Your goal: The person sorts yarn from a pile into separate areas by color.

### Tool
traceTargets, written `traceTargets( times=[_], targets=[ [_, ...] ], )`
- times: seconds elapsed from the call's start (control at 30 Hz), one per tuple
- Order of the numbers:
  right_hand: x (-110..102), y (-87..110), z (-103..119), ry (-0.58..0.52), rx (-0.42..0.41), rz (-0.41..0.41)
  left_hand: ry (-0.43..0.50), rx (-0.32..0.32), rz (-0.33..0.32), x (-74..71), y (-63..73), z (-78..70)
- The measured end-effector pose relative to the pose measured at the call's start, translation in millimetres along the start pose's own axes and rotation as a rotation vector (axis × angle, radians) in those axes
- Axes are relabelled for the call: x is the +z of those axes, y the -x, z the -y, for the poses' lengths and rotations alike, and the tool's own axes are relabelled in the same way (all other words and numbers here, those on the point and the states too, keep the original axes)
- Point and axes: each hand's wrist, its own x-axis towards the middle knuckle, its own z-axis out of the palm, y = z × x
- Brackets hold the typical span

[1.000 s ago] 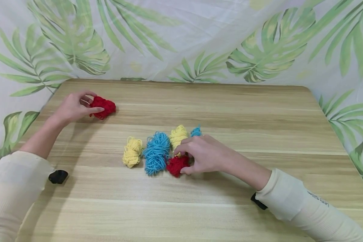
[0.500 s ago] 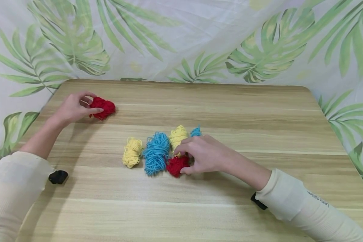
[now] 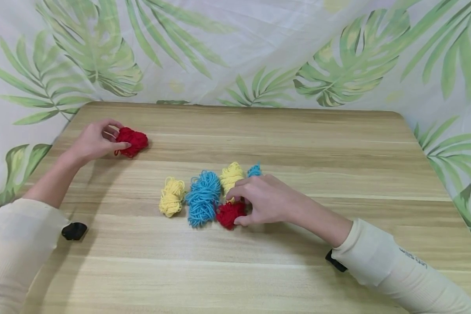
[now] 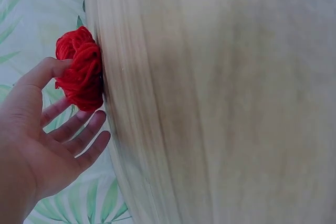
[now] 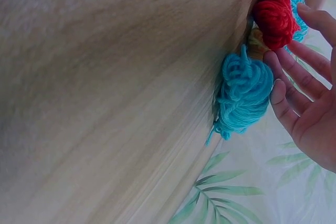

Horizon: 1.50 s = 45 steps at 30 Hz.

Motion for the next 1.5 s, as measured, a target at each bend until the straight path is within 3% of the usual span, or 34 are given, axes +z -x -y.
traceTargets(
  times=[0.8, 1.5],
  targets=[
    [0.8, -1.3, 0.3, -0.003, -0.007, 0.001, -0.012, 0.041, 0.049, -6.1, 8.2, -2.6],
    [2.3, -1.3, 0.6, 0.004, -0.007, 0.011, 0.014, 0.047, 0.017, -4.4, 12.7, -4.4]
  ],
)
